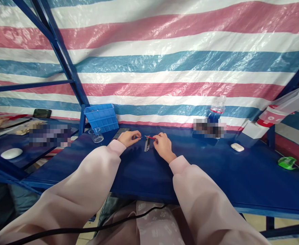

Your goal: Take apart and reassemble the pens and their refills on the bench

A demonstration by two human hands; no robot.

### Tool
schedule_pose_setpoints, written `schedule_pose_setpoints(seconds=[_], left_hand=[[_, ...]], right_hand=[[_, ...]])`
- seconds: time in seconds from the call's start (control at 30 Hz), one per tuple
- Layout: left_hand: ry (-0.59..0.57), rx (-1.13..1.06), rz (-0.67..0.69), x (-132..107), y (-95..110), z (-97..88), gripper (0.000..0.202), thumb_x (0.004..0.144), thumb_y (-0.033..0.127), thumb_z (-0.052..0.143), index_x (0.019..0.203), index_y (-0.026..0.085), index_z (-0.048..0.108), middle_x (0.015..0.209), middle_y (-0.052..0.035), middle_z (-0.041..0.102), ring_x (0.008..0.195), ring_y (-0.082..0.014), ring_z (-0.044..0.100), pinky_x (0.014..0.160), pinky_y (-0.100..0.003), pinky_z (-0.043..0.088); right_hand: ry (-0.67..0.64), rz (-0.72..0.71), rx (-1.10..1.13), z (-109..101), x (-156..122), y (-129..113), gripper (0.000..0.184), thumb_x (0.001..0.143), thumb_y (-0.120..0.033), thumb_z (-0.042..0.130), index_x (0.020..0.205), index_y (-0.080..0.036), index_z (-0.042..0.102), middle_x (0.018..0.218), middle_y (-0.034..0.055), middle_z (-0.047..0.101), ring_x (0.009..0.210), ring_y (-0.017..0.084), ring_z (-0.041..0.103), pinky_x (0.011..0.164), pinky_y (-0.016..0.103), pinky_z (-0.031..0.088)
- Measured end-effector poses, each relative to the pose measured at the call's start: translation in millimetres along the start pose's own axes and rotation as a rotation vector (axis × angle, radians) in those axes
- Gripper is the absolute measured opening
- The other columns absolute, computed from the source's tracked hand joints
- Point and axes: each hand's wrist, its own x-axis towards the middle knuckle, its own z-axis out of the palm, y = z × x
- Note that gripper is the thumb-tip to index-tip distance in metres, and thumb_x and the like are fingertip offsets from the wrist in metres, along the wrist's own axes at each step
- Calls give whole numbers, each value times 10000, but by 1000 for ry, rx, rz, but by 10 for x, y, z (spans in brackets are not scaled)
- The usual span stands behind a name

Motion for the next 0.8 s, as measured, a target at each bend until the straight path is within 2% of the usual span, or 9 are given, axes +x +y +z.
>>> schedule_pose_setpoints(seconds=[0.17,0.43,0.8], left_hand=[[32,6,33,1,34,-2,193,787,325,509,959,278,585,860,74,686,655,-96,570,574,-196,370],[68,36,46,-3,56,-8,193,790,332,516,954,284,607,848,80,693,646,-96,568,581,-192,377],[50,75,35,-8,69,-18,219,810,355,497,976,292,624,855,64,687,689,-107,570,605,-200,385]], right_hand=[[-5,-17,-8,-6,3,-1,262,756,-125,508,938,-248,652,857,20,556,857,163,484,669,245,400],[-16,-40,-6,-12,1,-11,262,759,-123,506,923,-260,658,855,16,552,862,161,483,679,240,402],[-51,-45,-16,-39,-2,-33,278,776,-128,491,956,-259,657,874,25,553,868,164,486,698,246,408]])
